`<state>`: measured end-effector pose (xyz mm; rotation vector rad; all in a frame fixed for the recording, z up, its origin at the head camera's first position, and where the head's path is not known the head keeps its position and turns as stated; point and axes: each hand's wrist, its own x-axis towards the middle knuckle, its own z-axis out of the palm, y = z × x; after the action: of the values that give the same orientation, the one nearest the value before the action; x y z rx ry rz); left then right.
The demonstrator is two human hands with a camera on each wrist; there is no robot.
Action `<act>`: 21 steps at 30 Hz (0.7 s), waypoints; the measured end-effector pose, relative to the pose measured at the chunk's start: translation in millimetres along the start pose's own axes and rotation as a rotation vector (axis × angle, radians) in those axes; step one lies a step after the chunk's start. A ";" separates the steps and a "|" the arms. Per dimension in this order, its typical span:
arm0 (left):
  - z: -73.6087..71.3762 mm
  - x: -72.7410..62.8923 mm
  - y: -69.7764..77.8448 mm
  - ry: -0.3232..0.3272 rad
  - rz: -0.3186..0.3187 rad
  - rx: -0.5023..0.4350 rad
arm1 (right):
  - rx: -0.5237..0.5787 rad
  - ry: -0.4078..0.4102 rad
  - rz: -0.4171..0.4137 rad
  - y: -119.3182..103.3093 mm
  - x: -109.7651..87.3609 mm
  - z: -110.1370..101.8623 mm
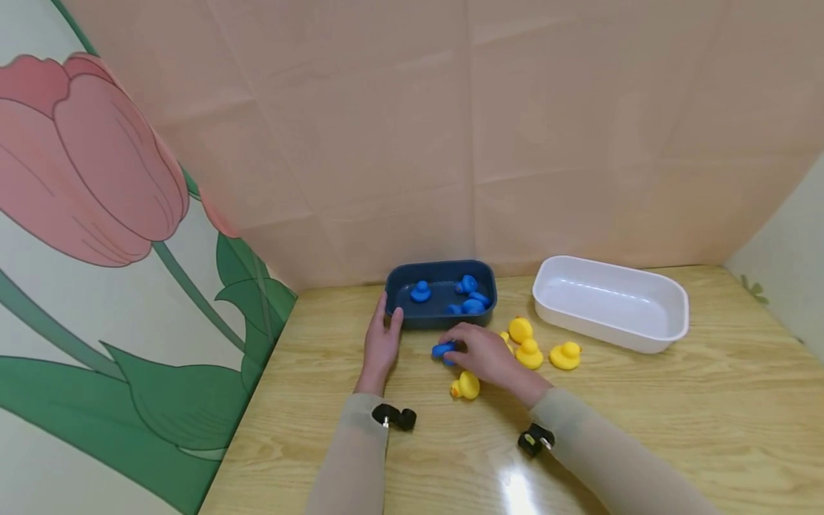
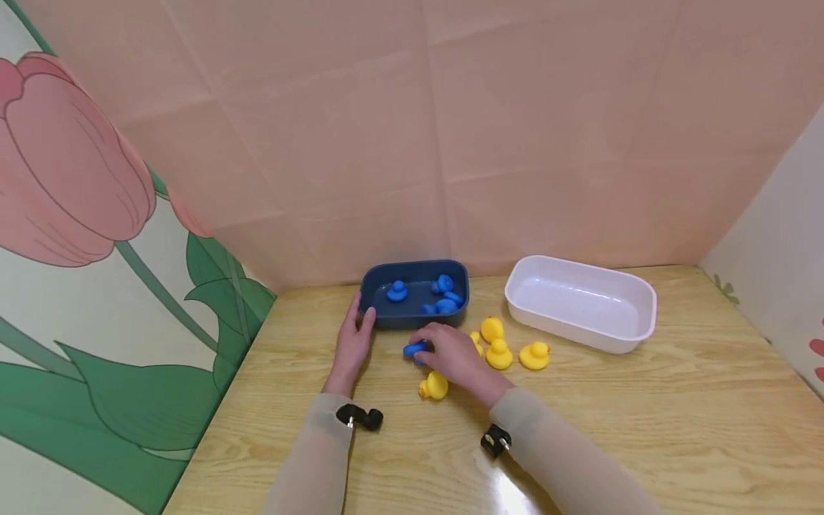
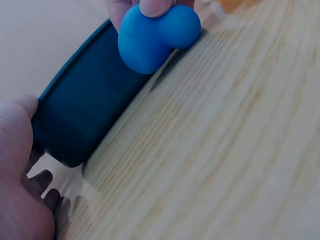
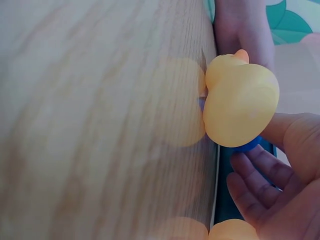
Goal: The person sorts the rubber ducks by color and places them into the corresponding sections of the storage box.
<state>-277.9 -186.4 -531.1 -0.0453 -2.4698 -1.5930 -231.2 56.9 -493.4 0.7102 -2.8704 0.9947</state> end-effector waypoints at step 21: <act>0.9 -0.4 0.3 -0.003 -0.023 -0.001 | 0.062 0.130 0.003 -17.8 2.7 -26.8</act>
<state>-277.6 -185.4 -531.3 -0.0186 -2.4807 -1.6042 -229.4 59.3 -461.3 0.6210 -2.7415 1.0916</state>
